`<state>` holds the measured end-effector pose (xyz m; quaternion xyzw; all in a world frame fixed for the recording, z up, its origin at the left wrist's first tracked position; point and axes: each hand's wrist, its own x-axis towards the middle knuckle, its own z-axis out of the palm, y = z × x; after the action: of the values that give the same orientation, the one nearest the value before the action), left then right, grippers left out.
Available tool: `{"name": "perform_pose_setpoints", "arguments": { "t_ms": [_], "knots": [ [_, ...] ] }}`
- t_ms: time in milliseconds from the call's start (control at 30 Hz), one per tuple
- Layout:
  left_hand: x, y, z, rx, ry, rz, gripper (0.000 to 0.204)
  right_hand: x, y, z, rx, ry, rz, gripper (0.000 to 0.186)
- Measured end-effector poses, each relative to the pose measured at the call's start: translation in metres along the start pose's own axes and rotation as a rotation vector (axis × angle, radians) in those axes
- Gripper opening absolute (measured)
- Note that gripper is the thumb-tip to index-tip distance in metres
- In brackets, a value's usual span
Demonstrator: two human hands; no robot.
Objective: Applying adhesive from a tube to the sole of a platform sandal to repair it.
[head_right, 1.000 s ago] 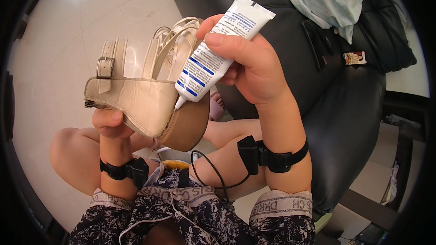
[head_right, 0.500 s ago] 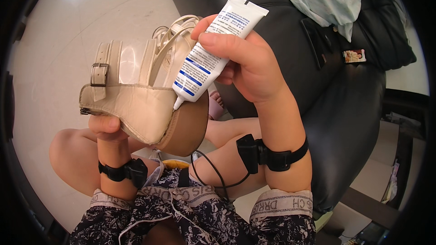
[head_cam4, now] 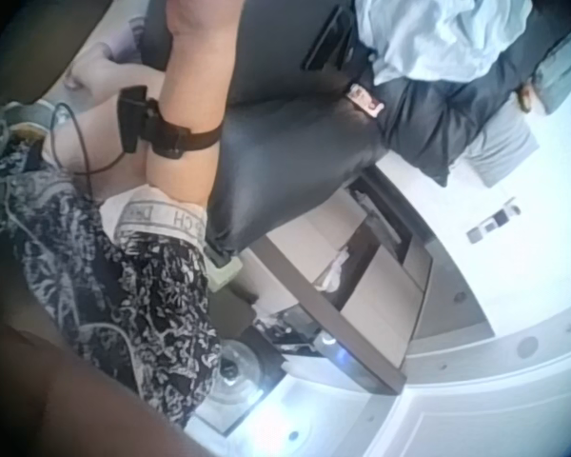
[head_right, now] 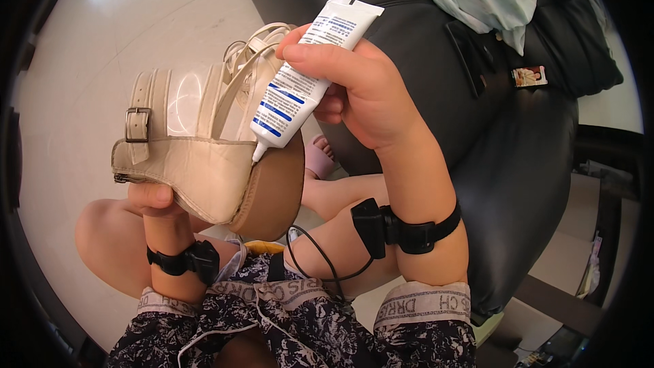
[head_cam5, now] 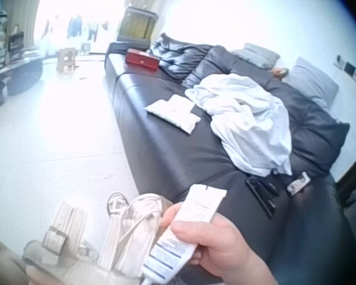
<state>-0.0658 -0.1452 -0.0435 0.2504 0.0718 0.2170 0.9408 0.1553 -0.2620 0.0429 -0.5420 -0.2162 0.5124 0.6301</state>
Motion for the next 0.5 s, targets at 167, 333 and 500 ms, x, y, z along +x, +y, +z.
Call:
{"name": "perform_pose_setpoints", "arguments": {
  "t_ms": [167, 333, 500],
  "knots": [
    [0.000, 0.001, 0.003, 0.039, 0.025, -0.017, 0.088, -0.003, -0.003, 0.000, -0.049, 0.015, -0.039, 0.021],
    [-0.002, 0.003, 0.009, 0.035, 0.049, -0.054, 0.088, -0.005, -0.003, -0.001, -0.040, 0.036, -0.070, 0.021],
    [-0.003, 0.002, 0.012, 0.052, 0.089, -0.055, 0.090, -0.006, -0.002, 0.002, -0.008, -0.055, -0.084, 0.022]
  ]
}}
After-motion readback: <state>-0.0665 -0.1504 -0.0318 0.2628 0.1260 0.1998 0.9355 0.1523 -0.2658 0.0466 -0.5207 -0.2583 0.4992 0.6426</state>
